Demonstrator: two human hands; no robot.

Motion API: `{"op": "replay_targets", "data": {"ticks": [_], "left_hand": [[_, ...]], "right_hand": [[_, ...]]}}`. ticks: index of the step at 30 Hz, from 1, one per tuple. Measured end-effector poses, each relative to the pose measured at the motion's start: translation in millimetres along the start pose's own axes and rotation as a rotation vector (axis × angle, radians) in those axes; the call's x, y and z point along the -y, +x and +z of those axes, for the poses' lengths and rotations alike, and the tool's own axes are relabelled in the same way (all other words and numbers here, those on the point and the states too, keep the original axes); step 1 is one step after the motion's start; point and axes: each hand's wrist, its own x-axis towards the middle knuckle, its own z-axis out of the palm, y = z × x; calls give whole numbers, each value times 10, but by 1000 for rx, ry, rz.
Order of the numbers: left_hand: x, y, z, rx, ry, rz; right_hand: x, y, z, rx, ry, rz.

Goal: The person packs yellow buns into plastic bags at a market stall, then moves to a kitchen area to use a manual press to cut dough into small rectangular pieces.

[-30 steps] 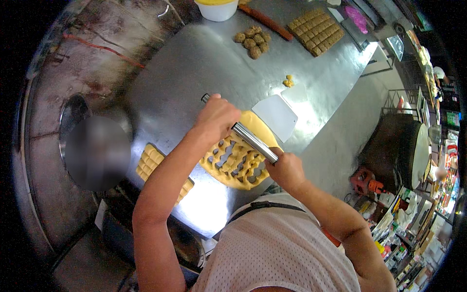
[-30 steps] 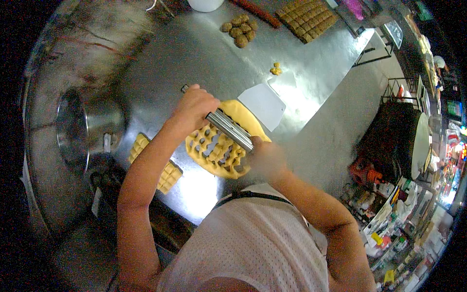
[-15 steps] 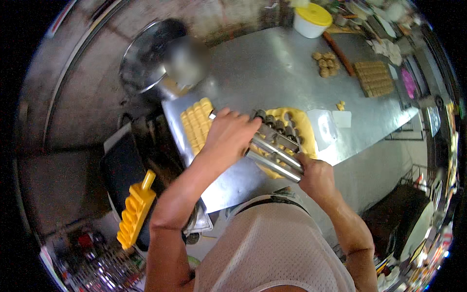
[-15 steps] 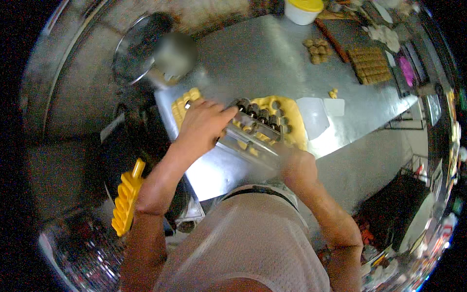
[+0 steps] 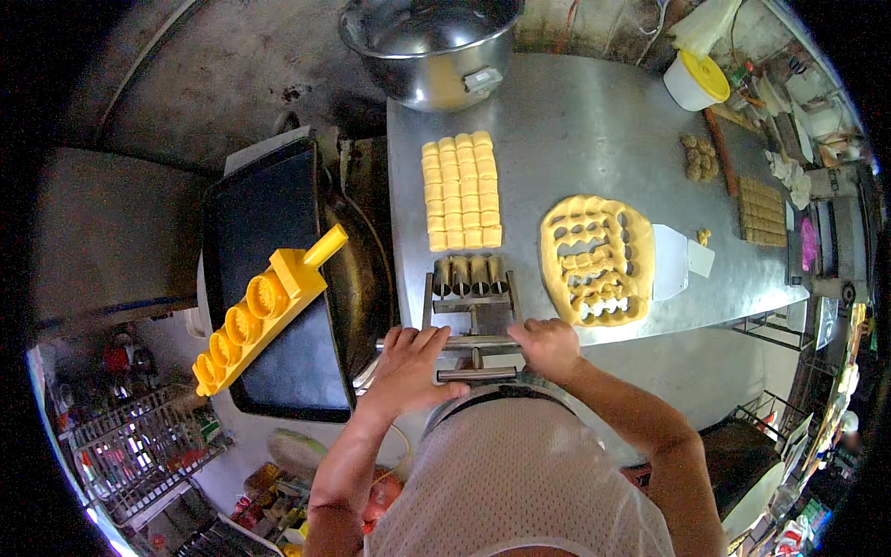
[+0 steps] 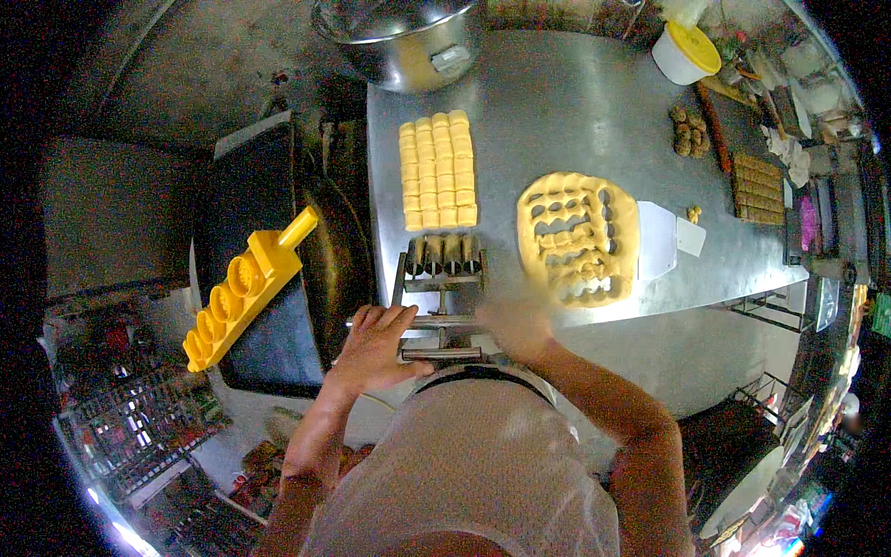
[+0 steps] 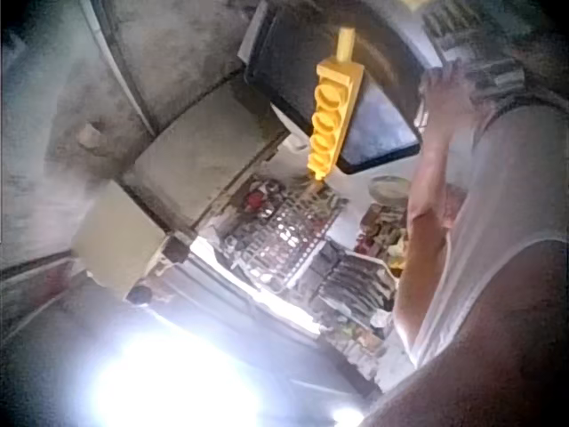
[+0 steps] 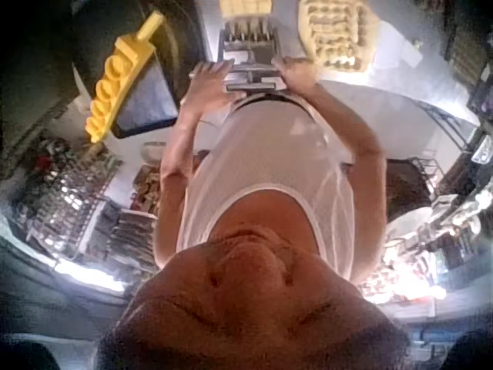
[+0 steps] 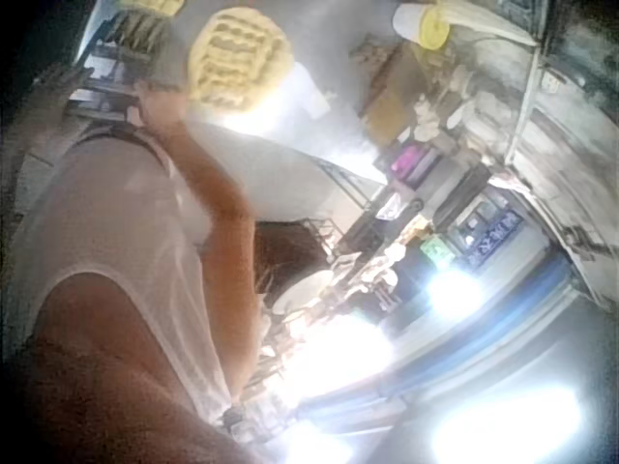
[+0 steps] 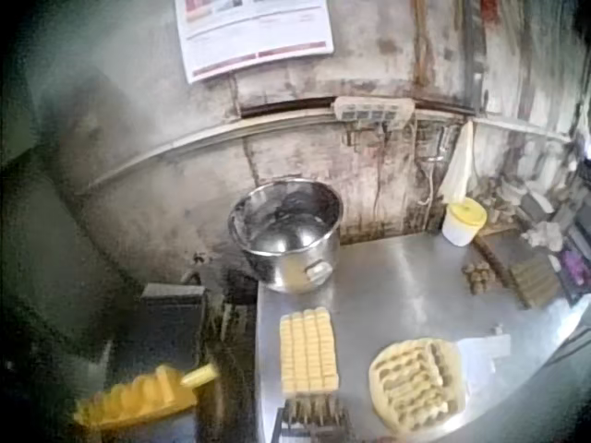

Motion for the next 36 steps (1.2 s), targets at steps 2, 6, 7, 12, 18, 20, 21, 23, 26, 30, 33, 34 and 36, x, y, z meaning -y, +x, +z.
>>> {"op": "replay_targets", "data": {"ticks": [2,6,7,12,18,20,21,23,26,30,33,34,36], "left_hand": [[79,12,217,-38,40,-14],[227,14,649,-80,73,-16],[235,23,695,-82,84,-28],[400,45,960,-133,96,-23],[400,128,977,-147,119,32],[379,103,988,-168,115,42],[381,110,1000,-209,120,67],[421,92,1066,-287,125,103],[476,72,1118,-253,66,69],[474,-142,1048,-333,79,37],[300,-367,668,-519,138,164],[323,-378,640,-470,165,88],[383,-338,573,-365,217,-52]], "right_hand": [[77,20,87,-6,-37,9],[-19,-78,674,-138,-15,19],[12,-47,663,-198,13,29],[281,-84,419,127,65,100],[351,-184,315,131,45,113],[368,-218,372,78,9,111],[347,-223,385,74,-7,106],[360,-216,379,55,-26,83],[414,-218,314,25,-11,58],[584,-223,4,8,116,35],[543,-190,-97,83,92,53],[539,-143,-122,128,62,61],[567,-94,-183,86,66,112]]}}
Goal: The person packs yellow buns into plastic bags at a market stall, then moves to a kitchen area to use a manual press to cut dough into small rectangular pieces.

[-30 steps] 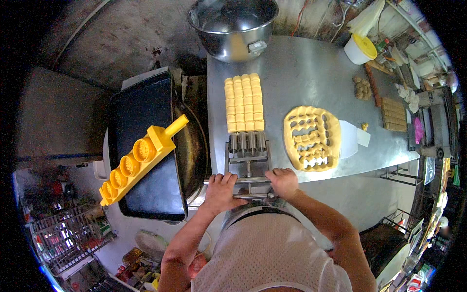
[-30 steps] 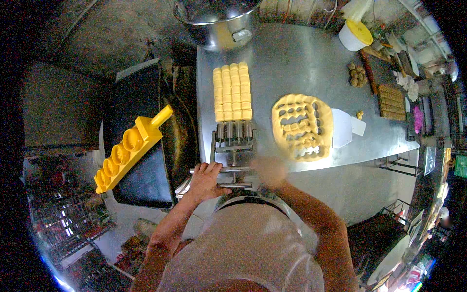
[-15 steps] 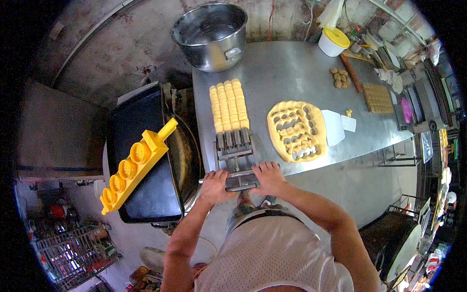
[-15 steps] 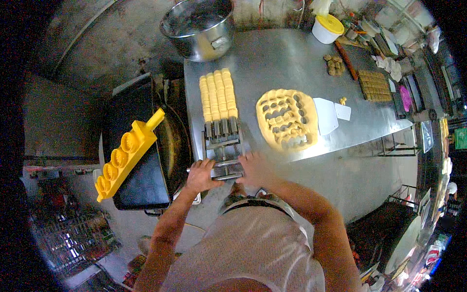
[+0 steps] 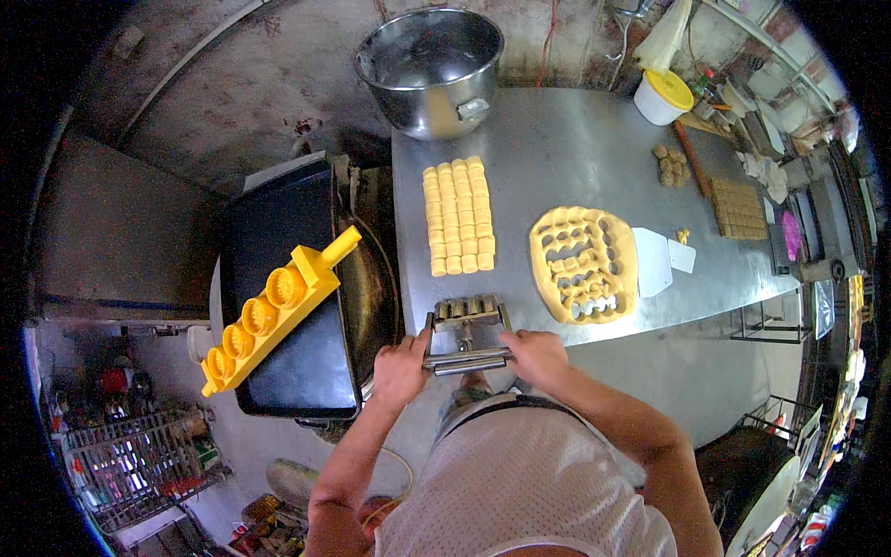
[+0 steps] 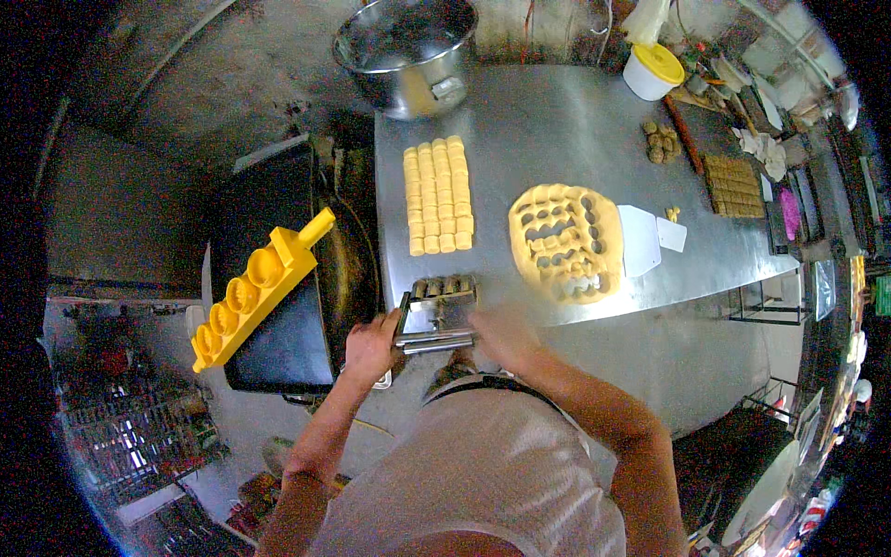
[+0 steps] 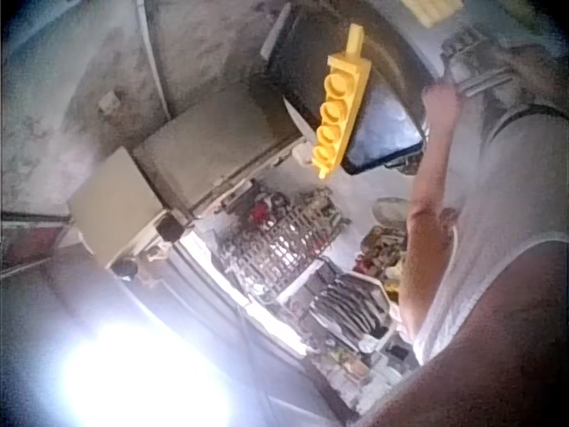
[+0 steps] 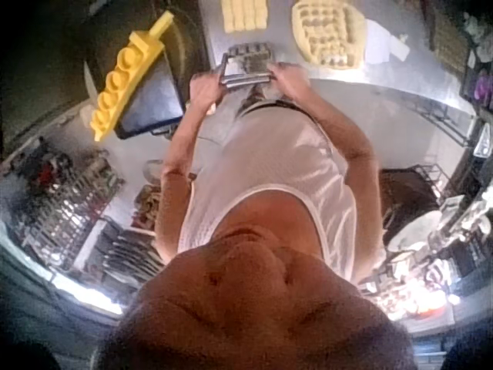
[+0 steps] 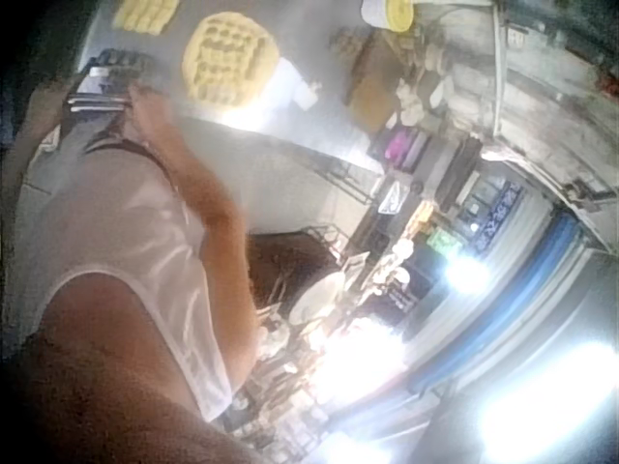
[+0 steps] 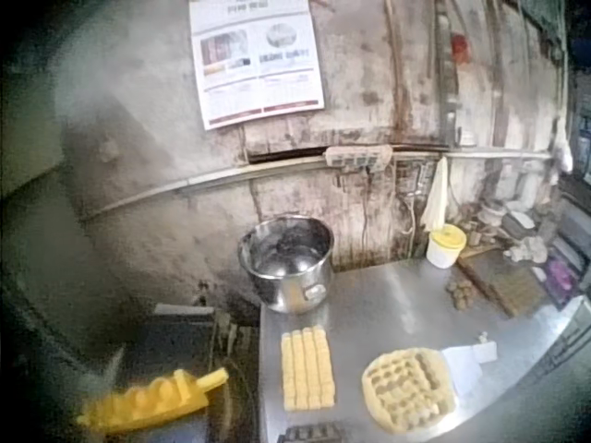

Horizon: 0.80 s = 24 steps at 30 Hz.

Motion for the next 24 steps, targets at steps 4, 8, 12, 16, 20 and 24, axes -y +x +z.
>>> {"op": "replay_targets", "data": {"ticks": [4,8,12,16,20,24], "left_hand": [[-170,591,-328,163,64,103],[-499,1444,-490,107,125,354],[-1349,2563,-889,138,105,704],[-2325,3444,-854,213,161,947],[-2686,4042,-592,138,119,1138],[-3041,4437,-489,241,138,1191]], "right_hand": [[-177,-36,-176,1,-6,235],[-404,-401,-478,-155,18,485],[-565,-723,-760,-357,149,792],[-945,-931,-940,-547,224,988],[-1297,-855,-1034,-572,349,1139],[-1544,-855,-1103,-590,425,1159]]}}
